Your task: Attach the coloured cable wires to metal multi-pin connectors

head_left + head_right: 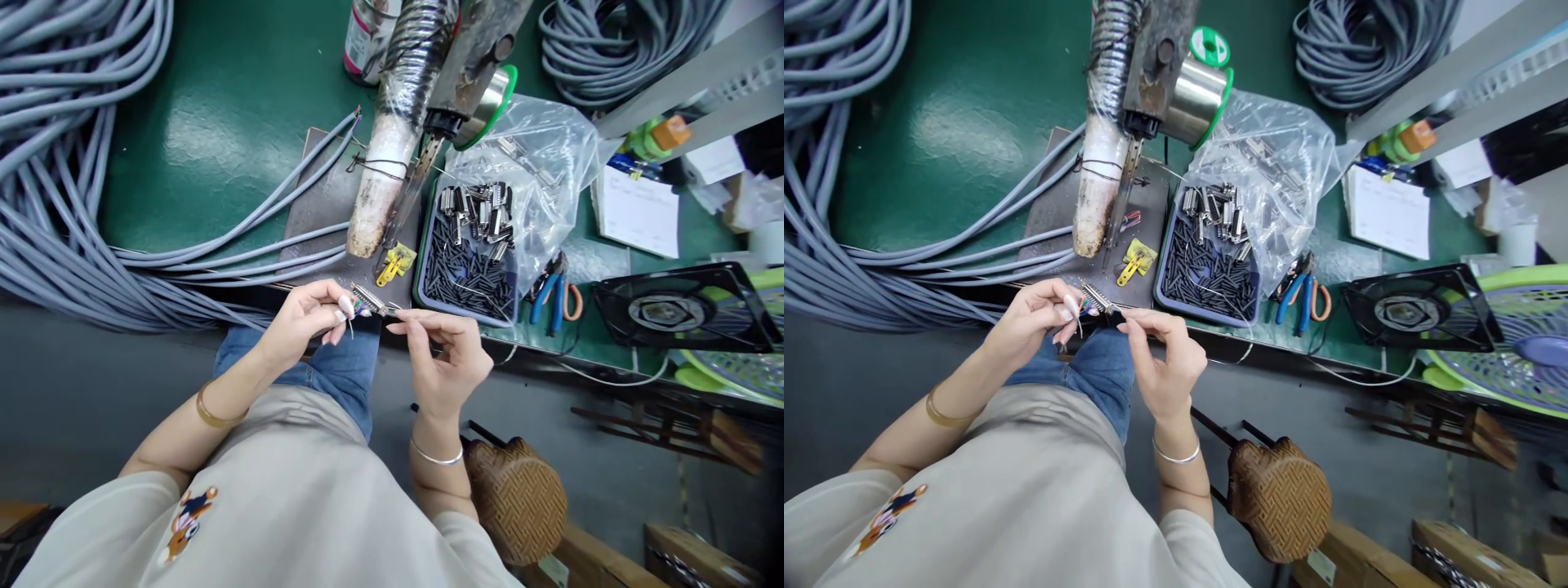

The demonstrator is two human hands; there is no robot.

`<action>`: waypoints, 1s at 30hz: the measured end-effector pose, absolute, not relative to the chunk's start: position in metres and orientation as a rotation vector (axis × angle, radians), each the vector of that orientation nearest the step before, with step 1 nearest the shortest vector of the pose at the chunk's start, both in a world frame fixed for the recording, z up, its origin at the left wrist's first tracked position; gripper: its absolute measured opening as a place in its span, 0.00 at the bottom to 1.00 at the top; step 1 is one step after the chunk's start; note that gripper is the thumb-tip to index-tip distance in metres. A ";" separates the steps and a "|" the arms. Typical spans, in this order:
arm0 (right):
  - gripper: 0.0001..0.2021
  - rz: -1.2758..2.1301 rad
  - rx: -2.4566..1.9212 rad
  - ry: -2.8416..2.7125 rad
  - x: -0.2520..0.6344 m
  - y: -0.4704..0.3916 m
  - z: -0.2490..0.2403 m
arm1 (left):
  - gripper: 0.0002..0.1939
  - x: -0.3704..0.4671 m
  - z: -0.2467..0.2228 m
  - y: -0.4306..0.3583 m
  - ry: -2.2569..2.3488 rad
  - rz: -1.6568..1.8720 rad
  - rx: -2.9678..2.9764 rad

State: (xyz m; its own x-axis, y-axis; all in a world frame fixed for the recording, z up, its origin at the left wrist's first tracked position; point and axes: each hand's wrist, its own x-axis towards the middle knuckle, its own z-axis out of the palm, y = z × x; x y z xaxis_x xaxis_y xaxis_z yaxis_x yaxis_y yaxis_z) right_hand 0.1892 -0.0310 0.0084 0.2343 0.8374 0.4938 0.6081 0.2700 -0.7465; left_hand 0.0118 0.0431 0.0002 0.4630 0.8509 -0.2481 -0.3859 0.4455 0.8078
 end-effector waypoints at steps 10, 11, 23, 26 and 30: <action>0.11 0.046 -1.212 -1.626 0.185 -0.026 0.007 | 0.07 0.006 -0.005 0.045 0.641 0.851 0.721; 0.11 0.006 -1.214 -1.656 0.184 -0.026 0.008 | 0.08 0.006 -0.005 0.046 0.640 0.848 0.728; 0.10 0.038 -1.292 -1.690 0.179 -0.011 -0.002 | 0.13 0.018 -0.004 0.050 0.780 0.850 0.848; 0.10 0.012 -1.310 -1.737 0.181 -0.008 -0.005 | 0.14 0.026 -0.001 0.051 0.890 0.888 0.883; 0.10 0.009 -1.333 -1.736 0.183 -0.003 -0.006 | 0.13 0.035 0.003 0.054 0.974 0.977 0.910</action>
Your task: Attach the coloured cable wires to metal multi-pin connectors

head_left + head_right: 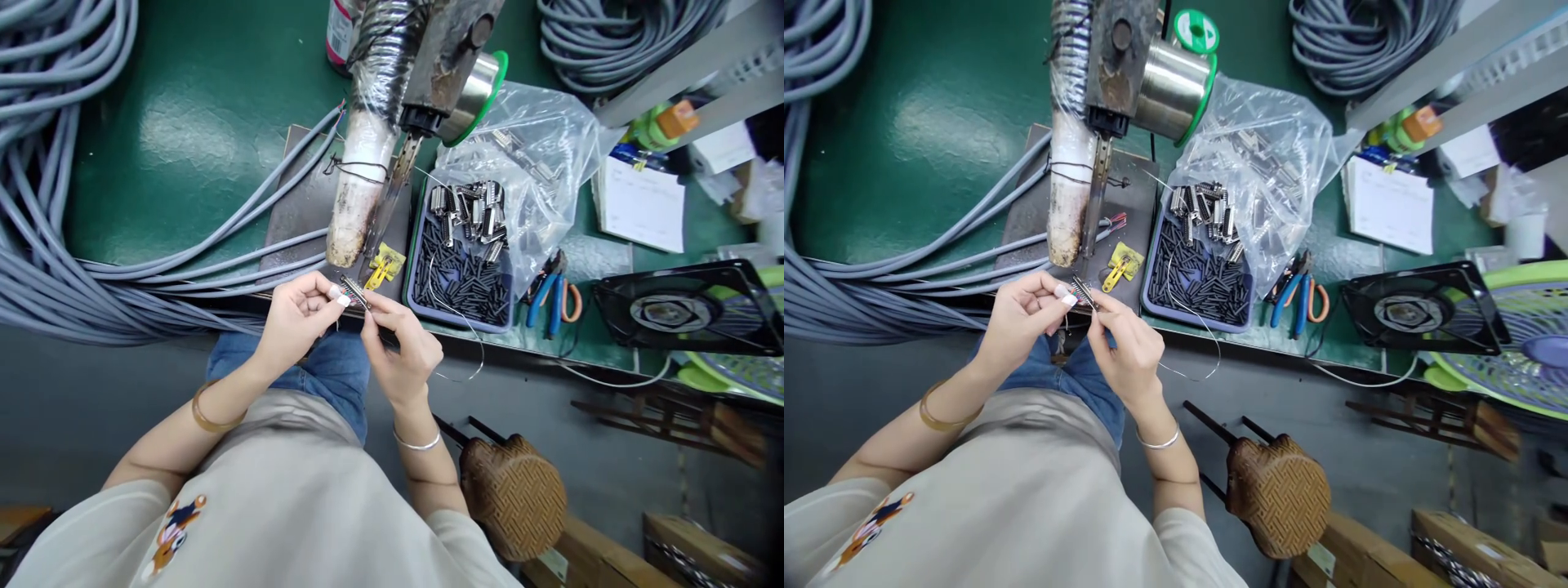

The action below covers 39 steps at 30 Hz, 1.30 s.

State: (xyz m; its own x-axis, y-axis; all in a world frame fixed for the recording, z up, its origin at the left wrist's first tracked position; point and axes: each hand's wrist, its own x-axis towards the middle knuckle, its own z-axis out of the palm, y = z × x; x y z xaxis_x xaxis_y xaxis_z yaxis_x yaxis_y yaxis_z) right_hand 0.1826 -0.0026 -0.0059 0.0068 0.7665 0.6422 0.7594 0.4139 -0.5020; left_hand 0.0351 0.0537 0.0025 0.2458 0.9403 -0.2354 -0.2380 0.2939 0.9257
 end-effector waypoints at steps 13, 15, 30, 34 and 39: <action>0.09 0.158 -1.270 -1.613 0.186 0.011 -0.009 | 0.05 0.044 0.007 0.058 1.065 1.168 1.092; 0.09 0.165 -1.267 -1.611 0.187 0.012 -0.011 | 0.06 0.045 0.006 0.058 1.070 1.173 1.114; 0.11 0.031 -1.287 -1.704 0.186 0.014 -0.002 | 0.07 0.045 0.008 0.058 1.084 1.161 1.142; 0.11 0.036 -1.288 -1.726 0.186 0.012 -0.004 | 0.06 0.044 0.007 0.057 1.071 1.147 1.127; 0.08 0.175 -1.314 -1.607 0.191 0.010 -0.003 | 0.03 0.039 0.006 0.055 1.009 1.108 1.215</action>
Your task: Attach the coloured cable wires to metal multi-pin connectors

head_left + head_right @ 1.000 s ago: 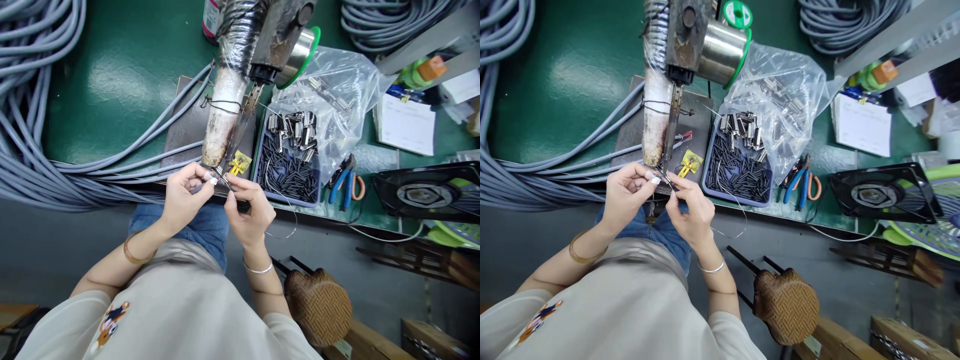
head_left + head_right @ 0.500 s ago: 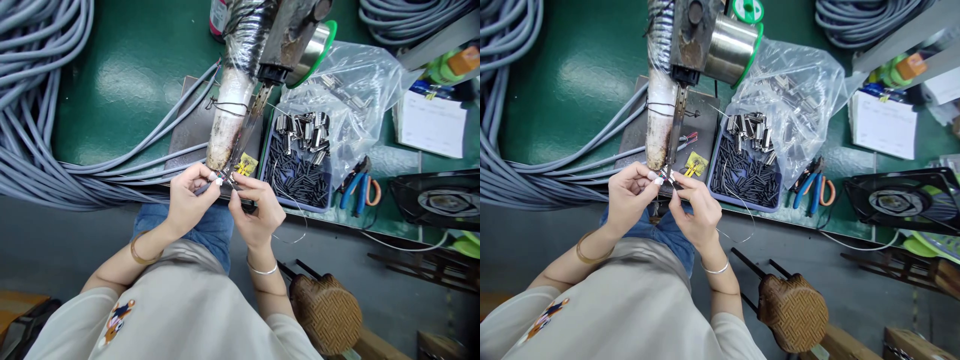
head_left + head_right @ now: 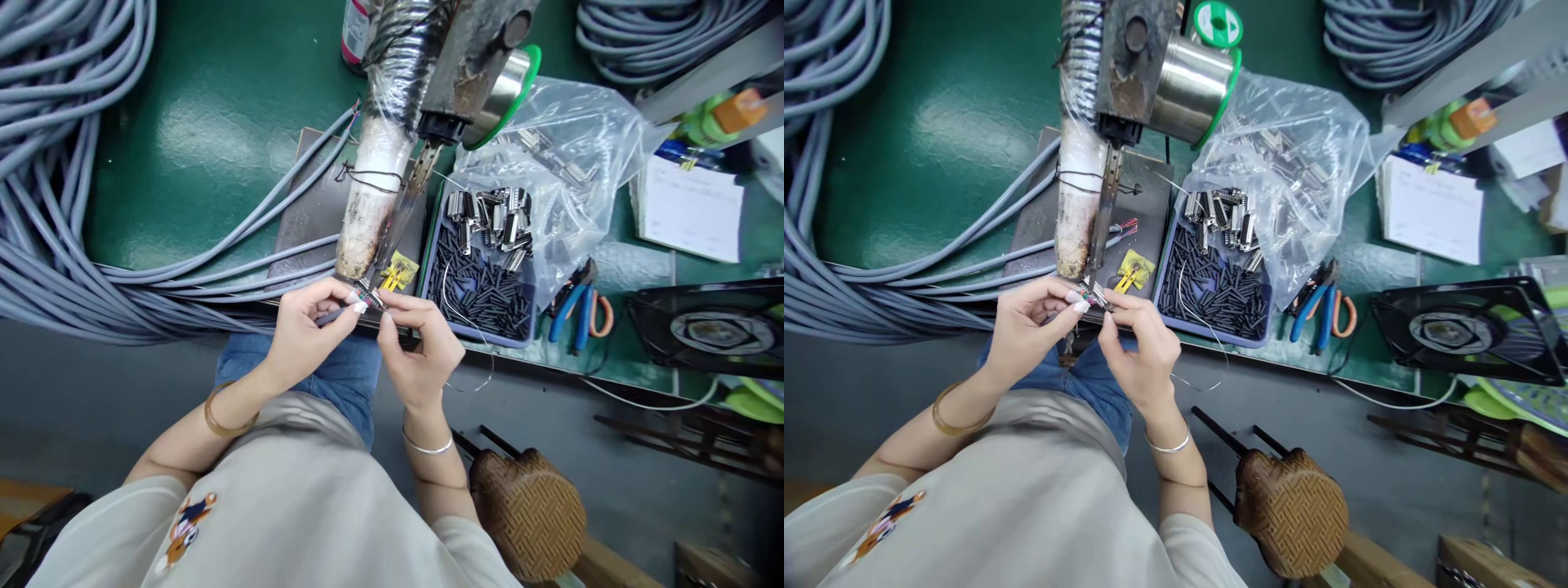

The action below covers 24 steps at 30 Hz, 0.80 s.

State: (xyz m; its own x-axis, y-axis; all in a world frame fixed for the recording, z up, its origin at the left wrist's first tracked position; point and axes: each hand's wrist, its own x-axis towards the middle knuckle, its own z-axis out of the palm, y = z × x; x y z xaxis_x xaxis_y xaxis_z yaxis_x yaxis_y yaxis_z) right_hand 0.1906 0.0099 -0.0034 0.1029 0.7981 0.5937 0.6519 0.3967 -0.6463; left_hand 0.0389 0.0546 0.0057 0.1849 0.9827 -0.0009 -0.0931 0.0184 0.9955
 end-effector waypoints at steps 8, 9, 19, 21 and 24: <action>0.10 0.120 -1.256 -1.837 0.196 0.002 0.007 | 0.02 0.030 -0.003 0.044 0.853 1.064 1.288; 0.10 0.102 -1.257 -1.834 0.195 0.001 0.006 | 0.03 0.030 -0.003 0.042 0.863 1.060 1.275; 0.10 0.004 -1.339 -1.630 0.193 -0.007 -0.004 | 0.07 0.026 -0.004 0.047 0.831 1.036 1.056; 0.10 0.028 -1.339 -1.678 0.189 -0.005 -0.006 | 0.07 0.026 -0.003 0.048 0.843 1.039 1.070; 0.08 0.077 -1.343 -1.646 0.184 -0.001 -0.009 | 0.05 0.028 -0.003 0.047 0.895 1.070 1.179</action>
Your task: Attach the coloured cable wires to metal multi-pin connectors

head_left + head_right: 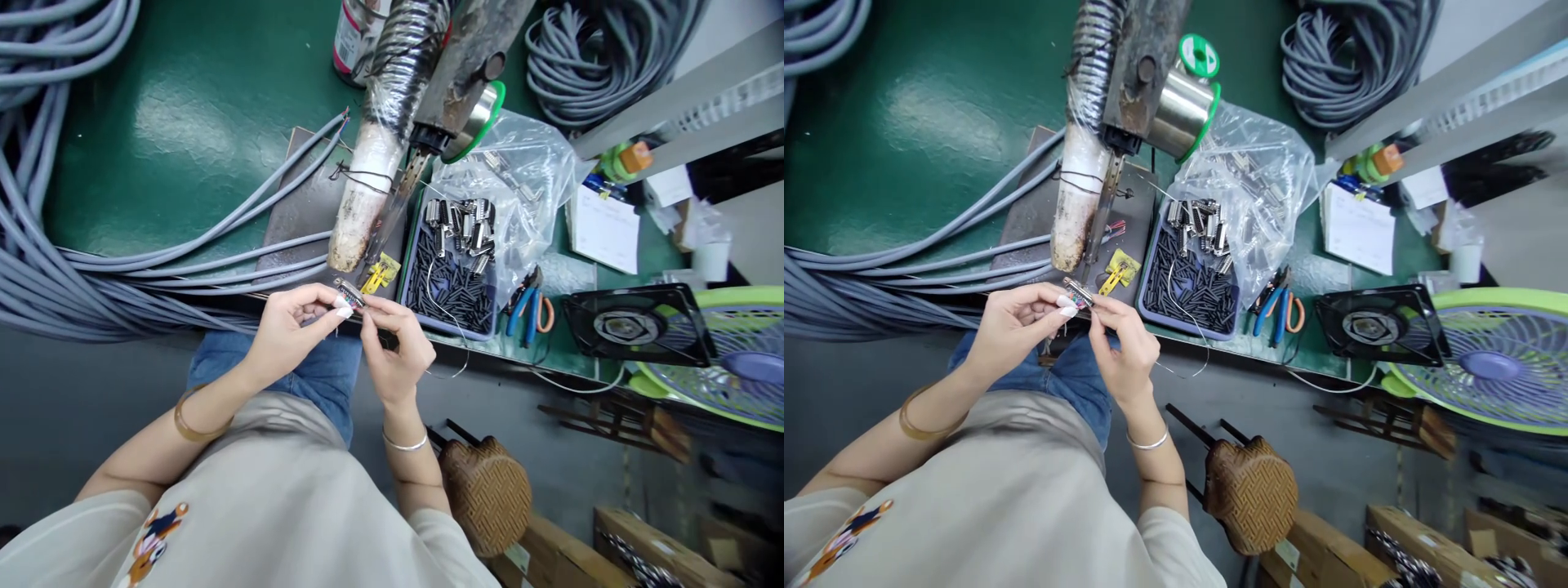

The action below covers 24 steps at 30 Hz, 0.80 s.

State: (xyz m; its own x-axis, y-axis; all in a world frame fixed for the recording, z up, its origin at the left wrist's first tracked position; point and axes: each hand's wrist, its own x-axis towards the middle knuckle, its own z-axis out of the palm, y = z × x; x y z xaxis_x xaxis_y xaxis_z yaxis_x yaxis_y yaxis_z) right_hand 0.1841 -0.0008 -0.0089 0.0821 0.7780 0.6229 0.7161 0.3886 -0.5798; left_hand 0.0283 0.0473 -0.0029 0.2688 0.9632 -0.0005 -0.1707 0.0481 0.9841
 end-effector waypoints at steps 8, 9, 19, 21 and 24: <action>0.10 0.007 -1.305 -1.646 0.183 0.007 -0.007 | 0.04 0.035 0.000 0.050 1.076 1.245 1.633; 0.10 0.004 -1.305 -1.646 0.183 0.008 -0.007 | 0.05 0.035 0.000 0.051 1.067 1.263 1.668; 0.11 0.015 -1.275 -1.653 0.184 0.017 -0.005 | 0.05 0.033 0.002 0.058 1.074 1.252 1.747; 0.11 0.002 -1.279 -1.657 0.184 0.017 -0.003 | 0.05 0.033 0.004 0.059 1.076 1.259 1.756; 0.11 -0.016 -1.292 -1.678 0.184 0.016 -0.002 | 0.04 0.031 0.005 0.059 1.071 1.250 1.750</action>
State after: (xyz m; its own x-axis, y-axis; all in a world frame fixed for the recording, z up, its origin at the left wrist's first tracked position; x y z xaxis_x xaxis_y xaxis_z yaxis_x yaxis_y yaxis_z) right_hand 0.1839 0.0165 -0.0016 0.0456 0.7285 0.6836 0.7410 0.4342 -0.5122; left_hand 0.0314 0.0590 0.0053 0.1839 0.9152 0.3586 0.2146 -0.3934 0.8940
